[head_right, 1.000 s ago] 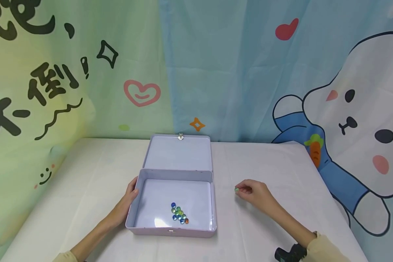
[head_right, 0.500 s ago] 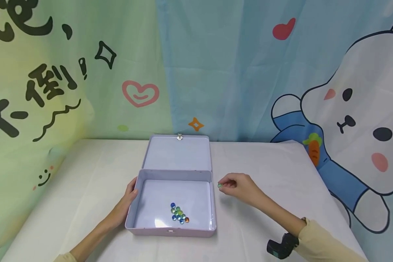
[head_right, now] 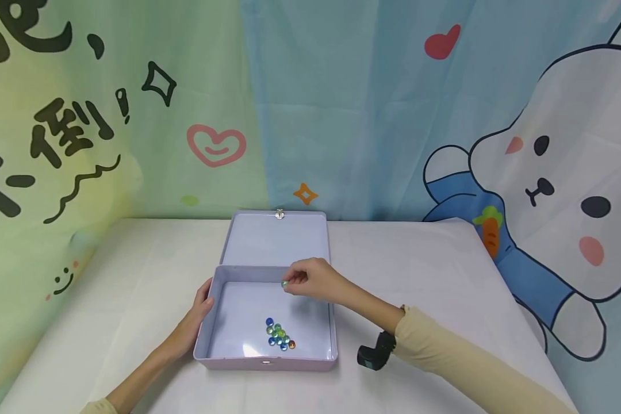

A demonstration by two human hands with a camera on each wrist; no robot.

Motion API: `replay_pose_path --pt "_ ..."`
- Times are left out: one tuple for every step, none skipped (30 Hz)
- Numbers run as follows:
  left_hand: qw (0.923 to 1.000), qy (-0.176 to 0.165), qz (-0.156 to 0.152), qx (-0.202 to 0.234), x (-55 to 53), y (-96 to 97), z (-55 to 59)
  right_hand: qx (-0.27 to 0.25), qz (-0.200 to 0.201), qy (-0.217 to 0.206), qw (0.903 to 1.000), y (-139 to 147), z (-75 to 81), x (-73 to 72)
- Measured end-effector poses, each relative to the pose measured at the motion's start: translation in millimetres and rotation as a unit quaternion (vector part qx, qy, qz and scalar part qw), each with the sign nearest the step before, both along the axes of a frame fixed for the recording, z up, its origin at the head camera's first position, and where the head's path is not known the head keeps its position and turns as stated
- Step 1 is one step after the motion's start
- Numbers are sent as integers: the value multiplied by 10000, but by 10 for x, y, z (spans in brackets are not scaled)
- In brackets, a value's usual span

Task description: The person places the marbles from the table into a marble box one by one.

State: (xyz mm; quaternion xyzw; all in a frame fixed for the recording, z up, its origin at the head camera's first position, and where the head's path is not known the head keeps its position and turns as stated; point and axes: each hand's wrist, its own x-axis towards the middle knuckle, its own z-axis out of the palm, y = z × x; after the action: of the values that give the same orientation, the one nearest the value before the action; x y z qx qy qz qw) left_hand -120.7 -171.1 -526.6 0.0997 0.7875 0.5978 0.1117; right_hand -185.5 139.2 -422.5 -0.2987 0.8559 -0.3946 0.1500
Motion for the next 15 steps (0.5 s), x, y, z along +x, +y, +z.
replay_pose_path --pt "10000 -6 5 -9 2 -1 -1 1 97 -16 10000 -72 -13 -27" --pt "10000 -7 20 -2 4 -2 -5 6 202 -31 9998 -141 -28 -53" --pt "10000 -5 23 11 5 -3 -8 13 277 -84 9996 -208 -43 -75" --pt "10000 -9 31 36 5 -4 -11 45 380 -88 9992 -271 -60 -97" --pt "10000 -14 38 57 4 -5 -14 92 479 -79 9988 -332 -85 -119" --pt "10000 -21 46 77 2 -5 -16 186 569 -76 9982 -389 -108 -136" --pt "9999 -30 46 87 -1 -6 -19 302 649 -69 9974 -442 -133 -152" --pt "9999 -30 44 103 -4 -5 -18 415 726 -54 9965 -493 -159 -167" --pt "9999 -33 37 115 -6 -4 -16 547 795 -26 9953 -539 -191 -181" --pt "9999 -34 38 102 -7 -5 -16 694 857 -2 9939 -580 -222 -193" --pt "9999 -41 28 93 -7 -4 -13 825 877 -25 9927 -621 -251 -201" --pt "9999 -48 20 89 -7 -4 -10 978 892 -29 9912 -658 -280 -208" --pt "10000 -51 15 84 -6 -4 -8 1089 915 -15 9898 -693 -315 -216" --pt "10000 -49 13 81 -3 -3 -3 1195 931 -15 9885 -727 -351 -223" --pt "10000 -59 21 64 1 -3 -3 1280 952 -7 9872 -758 -385 -227"
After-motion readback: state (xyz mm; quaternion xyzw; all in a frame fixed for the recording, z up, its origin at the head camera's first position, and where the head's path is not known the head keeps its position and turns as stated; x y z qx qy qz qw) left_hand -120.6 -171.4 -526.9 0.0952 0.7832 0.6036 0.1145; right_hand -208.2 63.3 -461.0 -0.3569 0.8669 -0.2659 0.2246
